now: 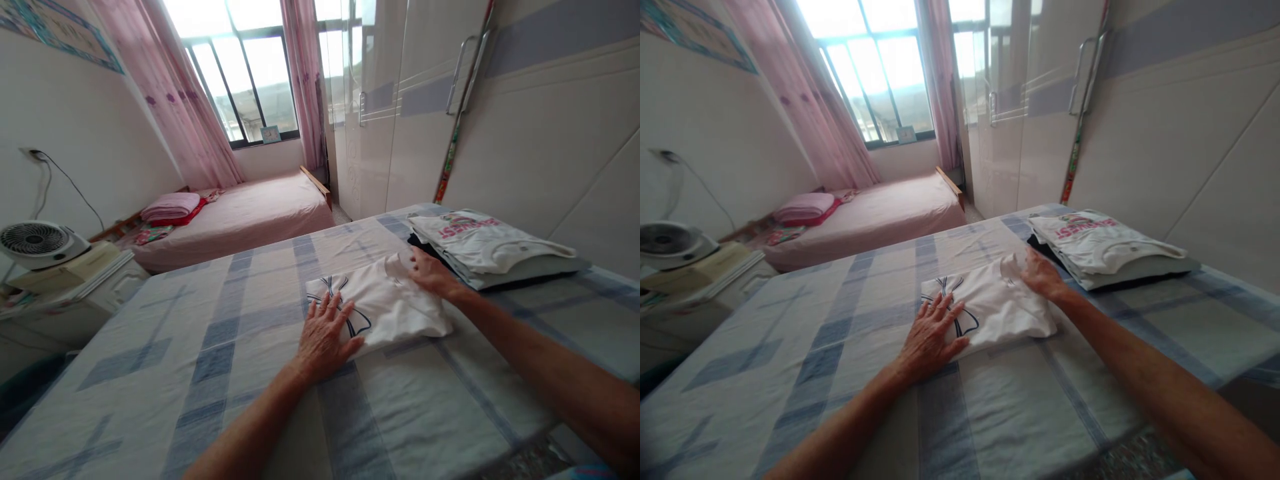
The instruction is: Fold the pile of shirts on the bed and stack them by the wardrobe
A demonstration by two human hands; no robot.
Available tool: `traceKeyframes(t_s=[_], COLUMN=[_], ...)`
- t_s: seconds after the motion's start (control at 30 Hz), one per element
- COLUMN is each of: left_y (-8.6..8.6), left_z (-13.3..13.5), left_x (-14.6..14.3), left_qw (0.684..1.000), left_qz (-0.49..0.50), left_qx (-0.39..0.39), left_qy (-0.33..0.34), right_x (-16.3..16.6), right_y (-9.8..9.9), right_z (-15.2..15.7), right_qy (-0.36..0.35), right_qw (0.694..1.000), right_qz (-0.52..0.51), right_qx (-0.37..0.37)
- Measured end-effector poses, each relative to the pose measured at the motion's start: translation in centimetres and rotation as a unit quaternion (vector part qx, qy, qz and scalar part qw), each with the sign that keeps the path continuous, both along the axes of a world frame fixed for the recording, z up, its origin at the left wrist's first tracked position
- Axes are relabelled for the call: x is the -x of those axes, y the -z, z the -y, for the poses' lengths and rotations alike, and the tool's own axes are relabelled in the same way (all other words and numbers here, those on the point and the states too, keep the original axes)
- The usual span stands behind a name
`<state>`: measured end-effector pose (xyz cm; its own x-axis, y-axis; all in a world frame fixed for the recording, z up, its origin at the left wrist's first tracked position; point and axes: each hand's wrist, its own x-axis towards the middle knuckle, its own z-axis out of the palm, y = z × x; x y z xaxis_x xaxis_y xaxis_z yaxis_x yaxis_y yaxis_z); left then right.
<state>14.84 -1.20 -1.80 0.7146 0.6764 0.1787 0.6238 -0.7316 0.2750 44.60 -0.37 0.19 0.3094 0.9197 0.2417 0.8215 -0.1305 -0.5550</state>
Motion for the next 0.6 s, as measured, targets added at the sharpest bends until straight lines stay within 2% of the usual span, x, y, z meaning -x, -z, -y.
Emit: traceKeyframes(t_s=[0.07, 0.13, 0.2, 0.27, 0.33, 0.4, 0.5, 0.6], left_y=[0.0, 0.0, -0.2, -0.7, -1.4, -2.1, -2.9, -3.1], left_z=[0.2, 0.3, 0.1, -0.6, -1.8, -3.3, -4.9, -5.3], left_x=[-0.1, -0.2, 0.0, 0.6, 1.9, 3.9, 6.6, 7.6], left_qw=[1.000, 1.000, 1.000, 1.000, 1.000, 0.998, 0.992, 0.979], left_qz=[0.001, 0.002, 0.000, 0.001, -0.004, -0.025, -0.082, -0.115], left_qx=[-0.001, -0.004, -0.003, -0.001, -0.013, -0.046, -0.100, -0.153], left_qy=[-0.002, -0.006, -0.005, -0.008, -0.018, -0.023, 0.007, 0.077], right_x=[0.9, 2.2, 3.1, 3.6, 4.1, 5.3, 8.9, 12.7], right_y=[0.1, 0.6, 1.4, 1.8, 1.4, 0.3, -1.5, -1.9], right_z=[1.3, 3.0, 4.7, 6.0, 6.8, 7.3, 7.7, 7.8], right_qy=[-0.022, -0.119, -0.203, -0.206, -0.166, -0.166, -0.257, -0.313], right_qw=[0.994, 0.975, 0.953, 0.948, 0.959, 0.968, 0.961, 0.949], right_qz=[0.096, 0.169, 0.218, 0.238, 0.226, 0.183, 0.095, 0.050], right_qx=[-0.049, -0.077, -0.063, -0.037, -0.034, -0.041, -0.026, -0.005])
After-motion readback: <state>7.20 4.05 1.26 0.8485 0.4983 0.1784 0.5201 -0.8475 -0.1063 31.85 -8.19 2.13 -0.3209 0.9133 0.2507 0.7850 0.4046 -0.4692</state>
